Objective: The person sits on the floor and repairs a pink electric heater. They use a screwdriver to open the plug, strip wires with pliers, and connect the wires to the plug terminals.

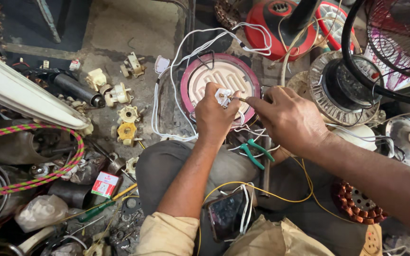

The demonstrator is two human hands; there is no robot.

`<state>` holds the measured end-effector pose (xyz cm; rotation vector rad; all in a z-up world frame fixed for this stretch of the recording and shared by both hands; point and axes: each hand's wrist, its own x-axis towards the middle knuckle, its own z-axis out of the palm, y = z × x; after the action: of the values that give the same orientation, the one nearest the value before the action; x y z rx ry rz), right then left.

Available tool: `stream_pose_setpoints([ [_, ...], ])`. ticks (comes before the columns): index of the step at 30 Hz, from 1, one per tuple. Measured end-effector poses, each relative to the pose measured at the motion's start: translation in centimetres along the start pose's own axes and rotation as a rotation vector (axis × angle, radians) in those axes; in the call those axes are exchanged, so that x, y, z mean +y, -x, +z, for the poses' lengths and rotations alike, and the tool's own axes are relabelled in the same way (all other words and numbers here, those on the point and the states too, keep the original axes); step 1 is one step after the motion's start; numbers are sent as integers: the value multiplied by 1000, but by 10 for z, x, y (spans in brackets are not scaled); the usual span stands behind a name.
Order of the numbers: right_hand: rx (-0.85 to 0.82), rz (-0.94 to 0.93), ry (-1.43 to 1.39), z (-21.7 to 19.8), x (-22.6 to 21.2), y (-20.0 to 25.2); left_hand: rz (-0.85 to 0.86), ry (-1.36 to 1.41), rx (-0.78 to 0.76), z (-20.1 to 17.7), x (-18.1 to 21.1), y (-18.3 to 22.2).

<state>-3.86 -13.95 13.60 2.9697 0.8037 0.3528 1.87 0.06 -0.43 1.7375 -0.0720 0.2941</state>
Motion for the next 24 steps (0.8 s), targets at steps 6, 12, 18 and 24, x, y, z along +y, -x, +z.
stream_pose_setpoints([
  [6, -21, 16, 12, 1, -2, 0, 24, 17, -1, 0, 1, 0],
  [12, -36, 39, -29, 0, -3, 2, -26, 5, -17, 0, 2, -1],
  [18, -151, 33, 46, 2, -1, 0, -14, -25, -20, -2, 7, -1],
  [24, -38, 71, -234, 3, 5, -2, -6, 19, -46, -3, 9, 3],
])
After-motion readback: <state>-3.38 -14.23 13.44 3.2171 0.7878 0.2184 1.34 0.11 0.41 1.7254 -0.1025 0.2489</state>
